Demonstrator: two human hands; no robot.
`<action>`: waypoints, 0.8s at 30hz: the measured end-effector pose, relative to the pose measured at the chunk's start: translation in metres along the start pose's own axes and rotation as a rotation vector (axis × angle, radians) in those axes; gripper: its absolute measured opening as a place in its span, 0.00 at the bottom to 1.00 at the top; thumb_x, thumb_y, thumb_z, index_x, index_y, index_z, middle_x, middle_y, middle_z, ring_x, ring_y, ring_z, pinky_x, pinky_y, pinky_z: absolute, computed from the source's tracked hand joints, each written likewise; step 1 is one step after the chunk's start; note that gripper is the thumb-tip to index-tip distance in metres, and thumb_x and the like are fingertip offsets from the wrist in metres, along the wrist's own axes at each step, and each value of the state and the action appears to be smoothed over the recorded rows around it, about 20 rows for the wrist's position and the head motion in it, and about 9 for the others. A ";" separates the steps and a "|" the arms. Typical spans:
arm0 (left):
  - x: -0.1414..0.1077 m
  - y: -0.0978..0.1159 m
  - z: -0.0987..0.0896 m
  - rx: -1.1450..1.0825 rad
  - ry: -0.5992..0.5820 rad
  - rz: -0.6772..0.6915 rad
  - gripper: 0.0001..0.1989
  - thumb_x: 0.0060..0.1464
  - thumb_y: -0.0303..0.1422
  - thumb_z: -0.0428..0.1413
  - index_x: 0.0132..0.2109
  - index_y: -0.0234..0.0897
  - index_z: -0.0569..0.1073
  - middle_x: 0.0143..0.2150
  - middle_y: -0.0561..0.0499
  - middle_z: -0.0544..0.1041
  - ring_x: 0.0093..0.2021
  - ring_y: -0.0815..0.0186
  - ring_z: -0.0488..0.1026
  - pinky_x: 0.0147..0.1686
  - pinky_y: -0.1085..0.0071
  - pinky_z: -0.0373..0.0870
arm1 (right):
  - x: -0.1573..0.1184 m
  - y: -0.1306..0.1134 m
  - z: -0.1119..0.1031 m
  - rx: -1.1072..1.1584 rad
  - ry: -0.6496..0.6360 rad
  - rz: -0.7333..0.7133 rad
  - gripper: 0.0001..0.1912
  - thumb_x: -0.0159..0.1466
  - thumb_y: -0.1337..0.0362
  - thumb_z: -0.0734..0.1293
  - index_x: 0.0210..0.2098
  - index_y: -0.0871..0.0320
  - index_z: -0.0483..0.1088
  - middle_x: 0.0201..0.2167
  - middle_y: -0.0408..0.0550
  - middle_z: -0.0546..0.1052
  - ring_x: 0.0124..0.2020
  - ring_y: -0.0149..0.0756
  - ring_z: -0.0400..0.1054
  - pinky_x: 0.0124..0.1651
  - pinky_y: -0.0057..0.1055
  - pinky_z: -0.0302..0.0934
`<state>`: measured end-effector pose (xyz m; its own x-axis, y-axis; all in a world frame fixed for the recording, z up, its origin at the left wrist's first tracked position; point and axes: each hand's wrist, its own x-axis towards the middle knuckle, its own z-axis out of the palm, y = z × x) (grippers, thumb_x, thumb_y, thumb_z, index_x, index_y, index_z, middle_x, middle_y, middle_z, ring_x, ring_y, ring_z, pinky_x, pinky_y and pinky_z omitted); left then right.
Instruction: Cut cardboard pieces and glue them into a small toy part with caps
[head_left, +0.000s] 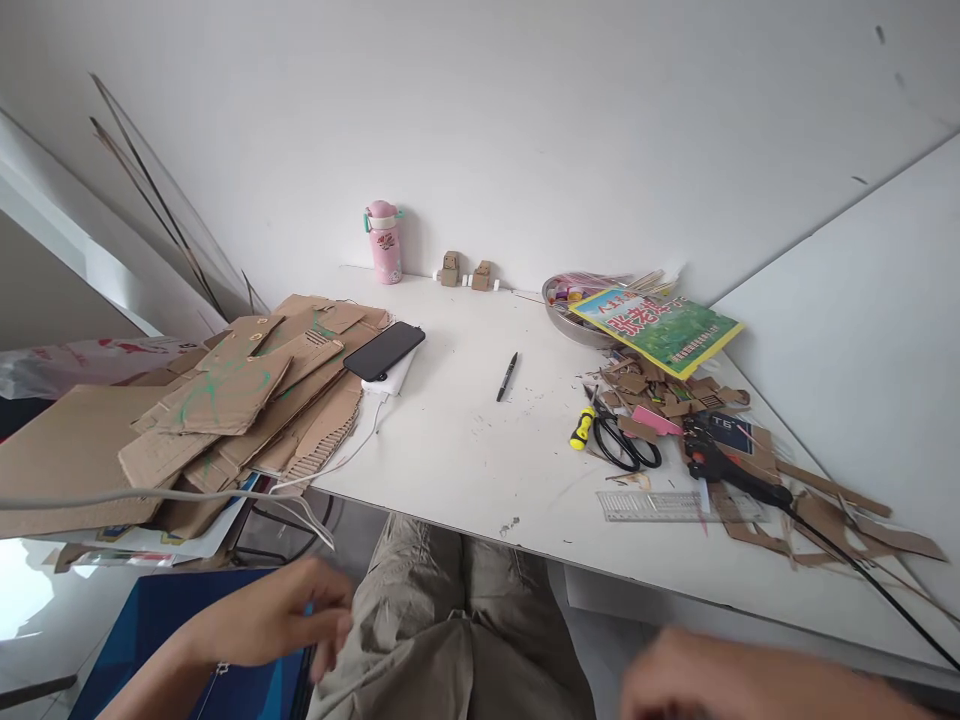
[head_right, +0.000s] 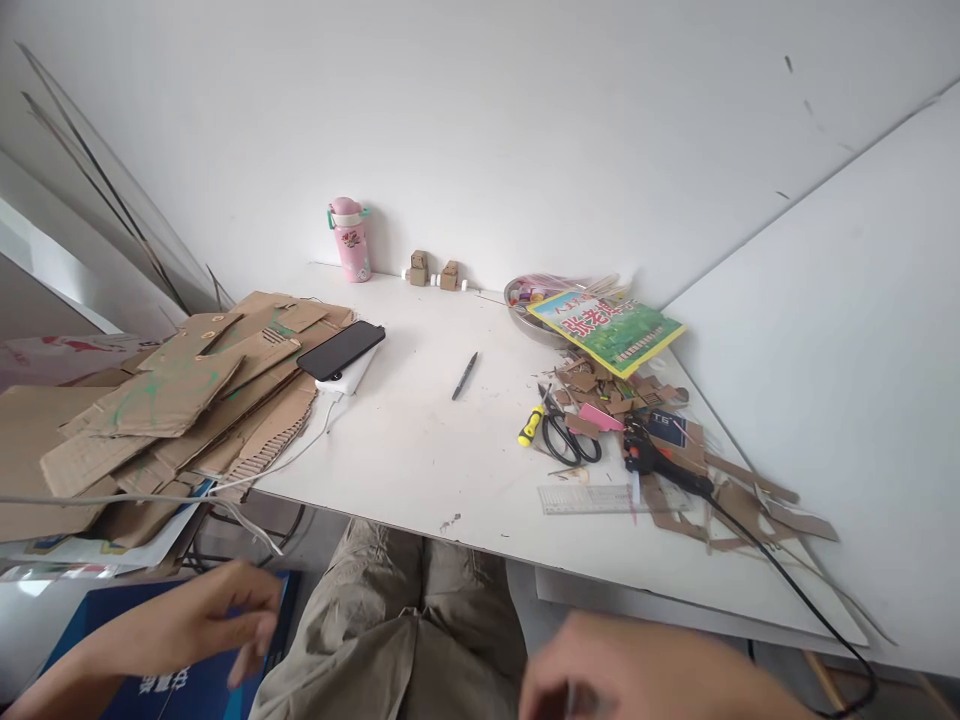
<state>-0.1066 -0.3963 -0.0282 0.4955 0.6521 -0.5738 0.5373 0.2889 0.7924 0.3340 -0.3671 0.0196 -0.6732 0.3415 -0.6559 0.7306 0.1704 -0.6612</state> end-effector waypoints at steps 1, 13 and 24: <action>0.009 0.020 -0.004 0.002 0.093 0.104 0.21 0.62 0.54 0.60 0.29 0.45 0.75 0.27 0.55 0.85 0.30 0.60 0.79 0.37 0.67 0.73 | 0.010 -0.013 -0.032 0.009 0.019 -0.070 0.19 0.71 0.47 0.71 0.52 0.48 0.86 0.44 0.53 0.88 0.46 0.47 0.84 0.52 0.42 0.78; 0.141 0.175 -0.106 0.833 1.060 0.426 0.16 0.69 0.26 0.49 0.44 0.44 0.82 0.42 0.45 0.86 0.47 0.54 0.83 0.70 0.46 0.70 | 0.219 -0.096 -0.355 -0.306 1.165 0.096 0.18 0.67 0.75 0.67 0.53 0.55 0.79 0.58 0.59 0.84 0.61 0.53 0.78 0.64 0.48 0.72; 0.259 0.225 -0.247 0.945 0.945 0.045 0.20 0.68 0.22 0.50 0.59 0.38 0.81 0.59 0.37 0.83 0.63 0.47 0.80 0.69 0.54 0.67 | 0.268 -0.050 -0.417 -0.334 1.136 0.142 0.20 0.63 0.71 0.74 0.54 0.56 0.75 0.62 0.64 0.78 0.68 0.61 0.71 0.69 0.55 0.69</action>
<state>-0.0259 0.0110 0.0527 0.0722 0.9907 0.1156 0.9863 -0.0882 0.1395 0.1650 0.1011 0.0288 -0.2204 0.9709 0.0935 0.8972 0.2394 -0.3712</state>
